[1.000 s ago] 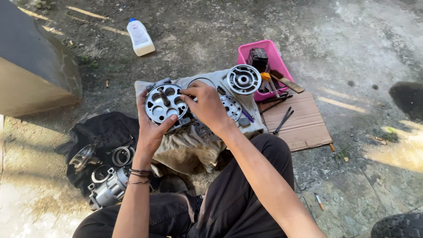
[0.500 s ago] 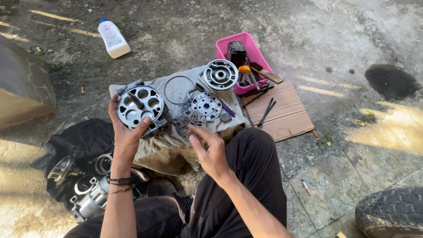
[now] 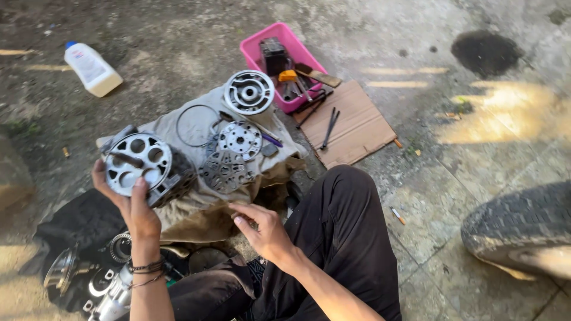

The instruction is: Inspecting and assembling the internal components of an automotive AC compressor

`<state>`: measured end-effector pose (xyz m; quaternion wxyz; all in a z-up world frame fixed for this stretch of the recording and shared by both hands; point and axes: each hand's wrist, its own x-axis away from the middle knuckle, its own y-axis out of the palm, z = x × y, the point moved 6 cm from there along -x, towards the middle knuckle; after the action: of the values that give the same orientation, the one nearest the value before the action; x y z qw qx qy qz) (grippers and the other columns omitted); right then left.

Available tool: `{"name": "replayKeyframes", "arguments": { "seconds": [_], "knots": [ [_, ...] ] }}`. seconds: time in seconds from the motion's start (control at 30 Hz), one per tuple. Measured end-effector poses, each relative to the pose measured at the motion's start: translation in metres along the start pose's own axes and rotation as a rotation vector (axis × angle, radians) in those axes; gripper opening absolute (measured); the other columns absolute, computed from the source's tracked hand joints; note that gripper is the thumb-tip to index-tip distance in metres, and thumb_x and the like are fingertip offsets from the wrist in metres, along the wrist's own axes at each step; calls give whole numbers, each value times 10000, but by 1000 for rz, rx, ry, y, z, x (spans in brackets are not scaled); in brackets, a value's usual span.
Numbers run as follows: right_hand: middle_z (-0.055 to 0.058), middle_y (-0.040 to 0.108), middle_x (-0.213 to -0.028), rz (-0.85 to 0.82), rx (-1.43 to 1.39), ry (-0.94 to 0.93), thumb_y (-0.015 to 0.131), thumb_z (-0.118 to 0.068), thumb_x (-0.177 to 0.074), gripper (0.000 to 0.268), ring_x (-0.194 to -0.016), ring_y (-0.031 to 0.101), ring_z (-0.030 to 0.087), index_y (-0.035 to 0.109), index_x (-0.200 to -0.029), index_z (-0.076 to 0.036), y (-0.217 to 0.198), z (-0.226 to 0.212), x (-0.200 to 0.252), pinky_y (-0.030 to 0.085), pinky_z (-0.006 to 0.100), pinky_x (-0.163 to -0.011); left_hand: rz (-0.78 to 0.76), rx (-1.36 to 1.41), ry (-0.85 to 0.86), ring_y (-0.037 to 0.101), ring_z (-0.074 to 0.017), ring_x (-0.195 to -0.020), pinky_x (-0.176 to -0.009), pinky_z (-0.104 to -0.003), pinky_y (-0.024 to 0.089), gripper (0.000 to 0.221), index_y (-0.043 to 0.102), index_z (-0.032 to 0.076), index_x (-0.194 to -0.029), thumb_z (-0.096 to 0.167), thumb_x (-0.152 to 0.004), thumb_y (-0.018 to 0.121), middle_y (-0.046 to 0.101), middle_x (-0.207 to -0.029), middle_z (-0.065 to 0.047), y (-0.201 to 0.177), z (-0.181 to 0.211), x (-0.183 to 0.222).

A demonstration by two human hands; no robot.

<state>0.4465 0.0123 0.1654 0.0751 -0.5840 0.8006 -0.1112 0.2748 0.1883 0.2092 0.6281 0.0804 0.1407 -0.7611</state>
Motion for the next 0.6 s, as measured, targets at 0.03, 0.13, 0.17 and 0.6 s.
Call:
{"name": "replayKeyframes", "arguments": {
  "seconds": [0.03,0.13,0.17,0.6],
  "knots": [
    [192,646,-1398,17,-1,9,609,-115,-958,368,-1195,686,326,649,-1318,-55,-2,0,3,588,398,-1005,-19,5,-2,305,-459,-1440,-1176,-579,227,690,99,119,-1558,59,-953,425,176,-1576,-293,2,-1,0],
    [215,636,-1396,14,-36,-22,622,-82,-936,376,-1221,679,329,645,-1300,7,-3,-2,8,598,362,-982,15,-18,26,297,-454,-1441,-1178,-573,215,675,125,126,-1559,101,-932,375,189,-1579,-273,3,0,0],
    [212,639,-1392,15,-43,-19,622,-82,-939,361,-1194,692,332,653,-1290,-1,-1,1,9,617,356,-941,-4,-19,39,308,-460,-1430,-1165,-585,235,654,125,128,-1543,130,-933,363,206,-1556,-276,4,3,0],
    [124,792,-1062,-26,-28,-22,675,-49,-940,294,-506,520,92,724,-1229,-69,-22,9,-36,444,197,-411,40,102,54,166,-365,-1538,-1247,-514,123,794,217,170,-1596,53,-842,437,171,-1650,-151,-20,-45,-3]
  ]
}}
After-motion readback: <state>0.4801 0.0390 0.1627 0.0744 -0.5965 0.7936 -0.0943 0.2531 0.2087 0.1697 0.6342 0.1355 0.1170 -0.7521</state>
